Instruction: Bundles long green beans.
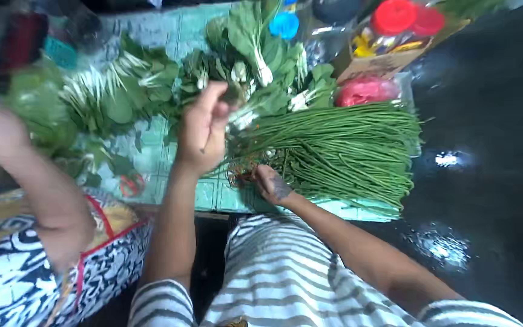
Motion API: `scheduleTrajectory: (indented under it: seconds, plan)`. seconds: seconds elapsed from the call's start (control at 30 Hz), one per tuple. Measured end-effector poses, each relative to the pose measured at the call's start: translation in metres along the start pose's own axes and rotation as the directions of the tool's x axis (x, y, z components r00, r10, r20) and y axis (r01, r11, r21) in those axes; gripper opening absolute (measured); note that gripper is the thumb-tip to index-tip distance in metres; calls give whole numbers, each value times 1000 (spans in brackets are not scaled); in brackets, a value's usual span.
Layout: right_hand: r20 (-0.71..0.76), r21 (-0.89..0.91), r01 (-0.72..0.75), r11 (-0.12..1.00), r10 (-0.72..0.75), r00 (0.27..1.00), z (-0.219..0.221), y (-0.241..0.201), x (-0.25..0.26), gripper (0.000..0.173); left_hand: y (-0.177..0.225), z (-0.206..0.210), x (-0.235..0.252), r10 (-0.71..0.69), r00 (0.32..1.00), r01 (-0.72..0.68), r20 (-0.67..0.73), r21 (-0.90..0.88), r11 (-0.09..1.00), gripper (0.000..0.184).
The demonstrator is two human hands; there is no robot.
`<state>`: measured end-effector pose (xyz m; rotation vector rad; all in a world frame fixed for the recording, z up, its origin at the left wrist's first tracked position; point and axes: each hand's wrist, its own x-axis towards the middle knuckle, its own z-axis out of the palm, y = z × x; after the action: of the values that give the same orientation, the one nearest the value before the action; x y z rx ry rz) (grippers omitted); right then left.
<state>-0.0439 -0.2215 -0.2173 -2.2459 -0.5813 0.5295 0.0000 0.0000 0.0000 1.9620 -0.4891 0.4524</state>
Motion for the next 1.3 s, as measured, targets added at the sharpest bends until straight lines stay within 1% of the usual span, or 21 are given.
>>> scheduleTrajectory:
  seconds: [0.03,0.1,0.17,0.23,0.27,0.33,0.47,0.53,0.6,0.63,0.67,0.7,0.77,0.8,0.87,0.93,0.97,1.03,1.13,1.2,1.3]
  plan:
    - [-90,137,-2,991,15,996,-16,-2,-4,31,-9,11,-6,-58,998,58,28,25,998,34]
    - [-312,360,99,927,19,950,-47,-2,-17,22,-21,30,-15,-111,992,108,67,43,993,38]
    - [-494,457,226,860,34,869,-81,0,-33,15,-26,47,-21,-133,986,128,98,52,990,40]
    - [-598,471,302,829,48,800,-116,5,-51,22,-29,67,-20,-152,981,150,124,27,988,37]
    - [-628,476,324,818,58,776,-133,8,-60,24,-29,78,-18,-166,976,167,140,7,986,36]
    - [-652,533,371,760,90,753,-161,15,-78,24,-25,101,-14,-195,963,201,188,-15,979,35]
    - [-641,704,483,520,172,748,-207,27,-108,34,-15,150,-10,-195,944,213,264,-41,976,38]
    - [-620,762,528,373,186,763,-221,40,-121,33,-7,176,-10,-181,940,207,291,-61,976,37]
    - [-594,795,537,280,182,784,-230,57,-136,32,3,203,-10,-184,931,220,315,-83,972,35]
    - [-591,797,534,283,179,787,-233,67,-144,35,8,218,-11,-184,929,224,321,-92,970,34]
    - [-599,784,527,329,178,781,-237,76,-153,39,12,232,-11,-188,925,230,329,-92,969,34]
    - [-616,758,516,399,178,767,-240,85,-161,42,17,246,-12,-192,921,235,339,-91,968,34]
    - [-664,683,507,525,158,731,-245,96,-174,39,27,271,-13,-206,904,249,375,-69,966,34]
    - [-666,657,486,577,141,732,-248,96,-178,36,33,283,-14,-205,895,246,395,-55,968,34]
    - [-632,628,424,652,110,767,-253,90,-182,37,44,304,-15,-191,877,215,441,-6,977,33]
    - [-609,600,404,691,67,790,-256,86,-182,39,54,319,-15,-159,867,138,472,78,987,31]
    - [-623,573,418,705,43,781,-258,86,-181,39,59,324,-14,-155,862,102,483,134,986,31]
    - [-660,482,413,773,9,751,-260,87,-183,38,66,329,-12,-170,850,50,499,244,968,29]
    - [-701,326,291,900,23,713,-257,83,-189,35,69,333,-16,-169,851,-24,497,359,933,26]
    - [-722,242,213,947,29,691,-253,78,-192,30,69,335,-20,-160,865,-63,476,418,906,26]
    - [-747,45,159,986,-73,661,-243,75,-192,19,70,335,-24,-177,883,-50,435,462,886,26]
